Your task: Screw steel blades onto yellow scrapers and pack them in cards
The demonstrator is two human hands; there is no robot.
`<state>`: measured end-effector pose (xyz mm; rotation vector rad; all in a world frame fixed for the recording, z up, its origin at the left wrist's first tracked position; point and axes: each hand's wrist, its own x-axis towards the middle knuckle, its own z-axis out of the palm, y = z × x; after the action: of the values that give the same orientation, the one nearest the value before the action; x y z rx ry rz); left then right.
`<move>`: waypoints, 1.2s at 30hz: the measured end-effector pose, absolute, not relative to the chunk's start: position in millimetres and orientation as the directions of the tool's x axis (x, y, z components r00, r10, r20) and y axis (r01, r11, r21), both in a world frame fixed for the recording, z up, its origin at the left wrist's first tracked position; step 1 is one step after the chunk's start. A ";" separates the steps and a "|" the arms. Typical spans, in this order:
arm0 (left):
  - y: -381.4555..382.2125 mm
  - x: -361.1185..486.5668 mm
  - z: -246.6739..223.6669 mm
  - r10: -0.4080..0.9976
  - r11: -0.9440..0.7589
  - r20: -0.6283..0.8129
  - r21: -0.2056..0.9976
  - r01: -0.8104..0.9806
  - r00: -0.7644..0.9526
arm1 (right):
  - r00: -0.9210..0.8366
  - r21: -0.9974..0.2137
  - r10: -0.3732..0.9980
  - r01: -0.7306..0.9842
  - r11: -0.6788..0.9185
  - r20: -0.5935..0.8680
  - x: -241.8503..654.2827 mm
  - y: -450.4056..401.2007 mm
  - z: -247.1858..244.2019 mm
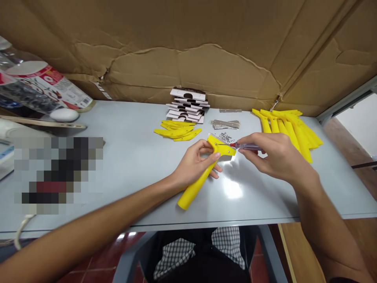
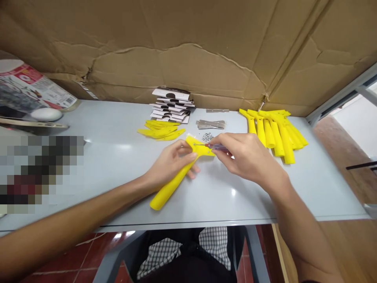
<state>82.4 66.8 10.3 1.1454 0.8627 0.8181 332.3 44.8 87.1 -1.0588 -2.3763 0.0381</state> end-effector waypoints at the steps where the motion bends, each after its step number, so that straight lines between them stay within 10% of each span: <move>1: 66.6 82.8 9.5 0.890 0.207 -0.143 0.973 -0.103 0.434 | -0.550 -0.219 0.694 0.688 0.692 0.465 331.8 44.6 87.1; 11: 61.0 80.9 16.7 0.873 0.216 -0.172 0.975 -0.044 0.456 | -0.586 0.025 0.670 0.761 0.648 0.455 327.1 33.1 97.9; 36: 61.0 80.7 23.1 0.890 0.287 -0.228 0.953 -0.097 0.394 | -0.520 -0.129 0.756 0.784 0.607 0.397 333.8 37.3 98.0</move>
<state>80.7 61.0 23.1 1.0667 0.9327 0.8067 333.8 37.3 98.0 -1.2281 -2.4213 -0.0920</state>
